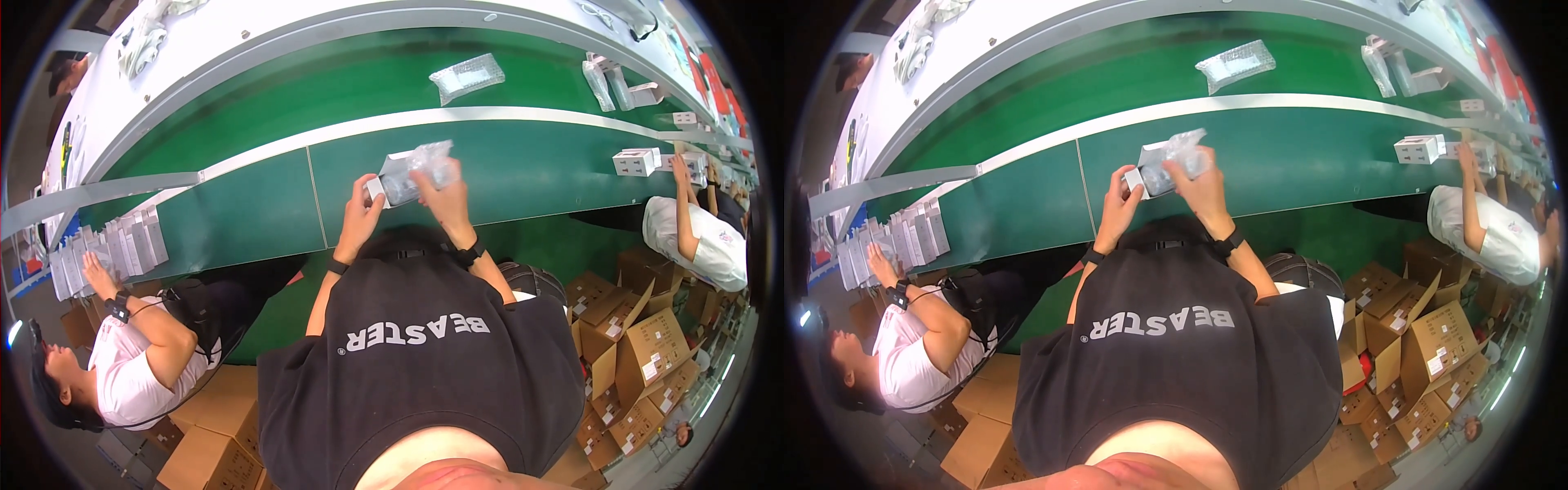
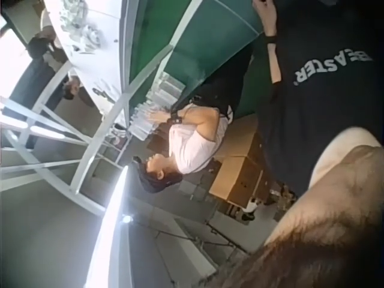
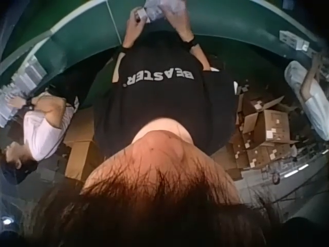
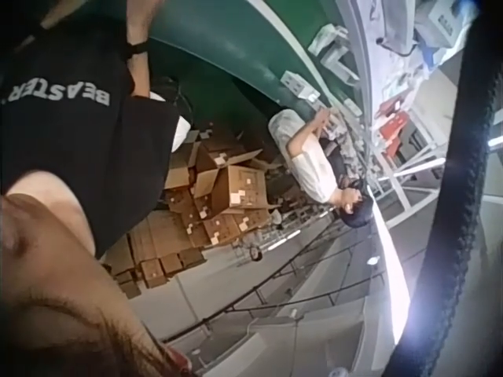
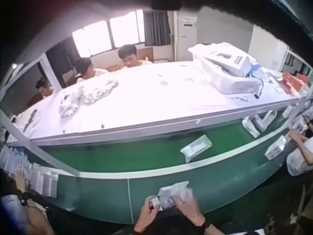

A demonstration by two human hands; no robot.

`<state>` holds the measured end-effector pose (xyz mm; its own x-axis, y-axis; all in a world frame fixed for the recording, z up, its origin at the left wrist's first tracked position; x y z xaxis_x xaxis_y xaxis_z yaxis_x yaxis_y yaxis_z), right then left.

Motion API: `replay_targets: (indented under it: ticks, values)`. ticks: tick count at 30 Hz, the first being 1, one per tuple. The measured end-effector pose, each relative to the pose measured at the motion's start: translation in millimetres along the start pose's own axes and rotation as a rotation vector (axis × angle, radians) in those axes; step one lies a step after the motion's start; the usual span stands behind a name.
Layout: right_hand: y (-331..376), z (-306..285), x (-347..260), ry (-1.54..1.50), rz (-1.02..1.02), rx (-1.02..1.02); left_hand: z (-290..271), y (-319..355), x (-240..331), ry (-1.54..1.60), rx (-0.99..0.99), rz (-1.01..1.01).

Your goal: The person packs items by placing a thermometer into a bubble wrap bag, inserting it into a box, and closing the lid. After stacking the boxes on the table, they place the stack into a larger cardboard box.

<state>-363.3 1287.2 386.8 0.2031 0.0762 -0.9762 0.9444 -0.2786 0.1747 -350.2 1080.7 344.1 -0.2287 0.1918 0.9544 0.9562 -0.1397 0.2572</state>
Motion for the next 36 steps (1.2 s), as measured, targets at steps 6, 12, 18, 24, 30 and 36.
replay_targets:
  ticks: [6, 12, 18, 24, 30, 36]
  values:
    - [14.3, 27.9, -36.2, 0.62, -0.359, -0.266, -13.5, 5.5, -9.1, -0.064, 0.115, -0.007]
    - [19.4, 23.9, -35.0, 0.613, -0.621, -0.272, -7.2, 11.1, 8.1, -0.115, 0.093, -0.053]
    - [-48.4, -20.0, 43.8, 0.697, -0.281, -0.099, -7.5, 9.9, -0.9, -0.02, 0.184, 0.004]
    - [-47.4, 0.0, 112.0, 0.949, -0.321, -0.264, 4.0, 9.9, 9.2, 0.033, 0.197, 0.016]
    - [-54.5, -39.3, 141.6, 0.537, -0.035, -0.313, 25.8, 3.3, 17.6, 0.056, 0.13, 0.013]
    - [-0.6, -64.5, -50.5, 0.149, -0.444, -0.182, 41.9, 0.9, 31.6, 0.005, 0.109, 0.03]
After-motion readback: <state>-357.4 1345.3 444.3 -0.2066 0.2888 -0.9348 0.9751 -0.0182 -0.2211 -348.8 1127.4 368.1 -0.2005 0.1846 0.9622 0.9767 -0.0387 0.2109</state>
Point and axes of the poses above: each hand's wrist, its own y-axis away from the middle knuckle, its own z-axis out of the palm, x = y × z, the point moved 10 cm from there along -y, towards the middle knuckle, and after that the axes turned 2 degrees about y, right-handed, at the moved point
